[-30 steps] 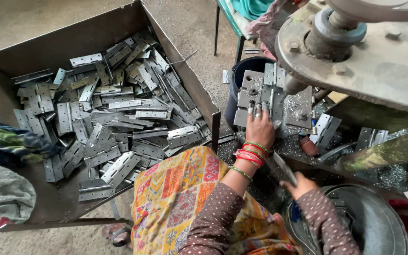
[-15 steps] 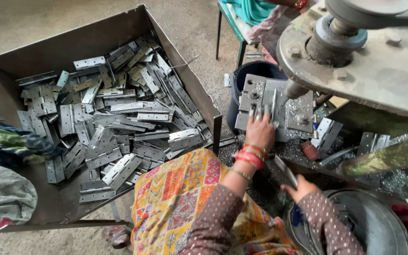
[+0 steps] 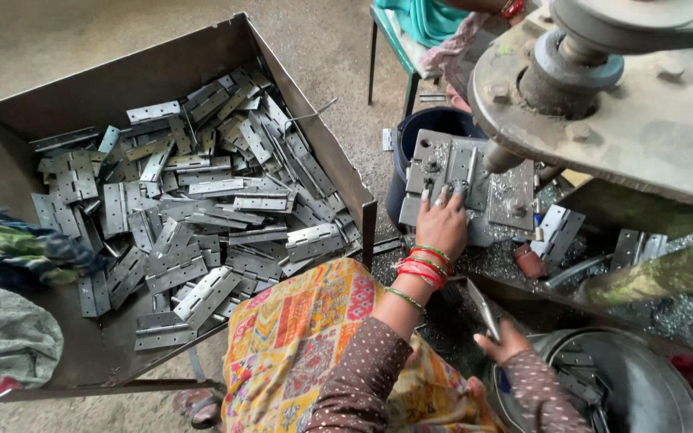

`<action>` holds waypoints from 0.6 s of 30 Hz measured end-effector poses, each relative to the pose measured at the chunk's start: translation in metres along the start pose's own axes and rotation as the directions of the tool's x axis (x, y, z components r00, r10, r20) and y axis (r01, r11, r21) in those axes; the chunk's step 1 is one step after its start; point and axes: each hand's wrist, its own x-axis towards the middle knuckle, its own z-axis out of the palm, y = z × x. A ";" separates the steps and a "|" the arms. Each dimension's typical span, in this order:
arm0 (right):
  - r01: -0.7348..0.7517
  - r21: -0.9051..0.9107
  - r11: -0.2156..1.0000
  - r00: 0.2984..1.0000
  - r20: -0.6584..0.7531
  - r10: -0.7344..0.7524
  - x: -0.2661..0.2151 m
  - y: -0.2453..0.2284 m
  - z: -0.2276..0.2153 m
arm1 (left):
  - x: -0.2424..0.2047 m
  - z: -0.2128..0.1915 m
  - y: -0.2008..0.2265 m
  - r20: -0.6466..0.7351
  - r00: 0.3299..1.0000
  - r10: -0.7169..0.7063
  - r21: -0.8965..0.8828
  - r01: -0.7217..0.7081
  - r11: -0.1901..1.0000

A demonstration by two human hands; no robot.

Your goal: The person repeatedly picks metal hinge pieces from a bin, places them under a press, and operates the machine to punch holes. The processed pieces are then dropped into a metal bowl.

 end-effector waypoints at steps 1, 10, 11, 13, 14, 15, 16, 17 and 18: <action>0.007 -0.064 0.998 1.000 0.016 -0.006 -0.002 0.001 -0.014 | 0.001 0.000 -0.002 0.019 1.000 -0.002 -0.009 0.002 1.000; -0.046 0.022 0.999 0.998 -0.047 0.047 -0.023 0.001 0.012 | 0.036 0.027 -0.013 -0.028 0.998 -0.063 -0.002 0.063 0.998; -0.006 0.051 0.999 0.998 -0.066 0.009 -0.022 0.004 0.018 | 0.038 0.027 -0.013 0.046 0.996 -0.082 -0.020 0.083 0.996; 0.060 0.114 0.992 0.993 -0.108 -0.047 -0.026 0.011 0.029 | 0.032 0.028 -0.011 0.206 0.973 -0.101 -0.054 0.115 0.992; 0.020 0.119 0.993 0.999 -0.053 -0.014 -0.032 0.014 0.034 | 0.025 0.029 -0.008 0.170 0.982 -0.087 -0.044 0.096 0.994; 0.002 0.115 0.993 1.000 -0.013 -0.001 -0.021 0.012 0.027 | 0.028 0.025 -0.010 0.109 0.991 -0.080 -0.030 0.084 0.996; -0.016 0.110 0.994 1.000 0.027 0.013 -0.012 0.008 0.017 | 0.031 0.021 -0.011 0.048 0.996 -0.071 -0.015 0.072 0.997; -0.027 0.054 0.998 0.998 0.054 0.025 -0.004 0.008 0.006 | 0.031 0.019 -0.011 0.046 0.997 -0.062 -0.028 0.063 0.998; -0.038 -0.003 0.999 0.996 0.079 0.038 0.002 0.007 -0.006 | 0.032 0.018 -0.011 0.043 0.998 -0.053 -0.040 0.054 0.998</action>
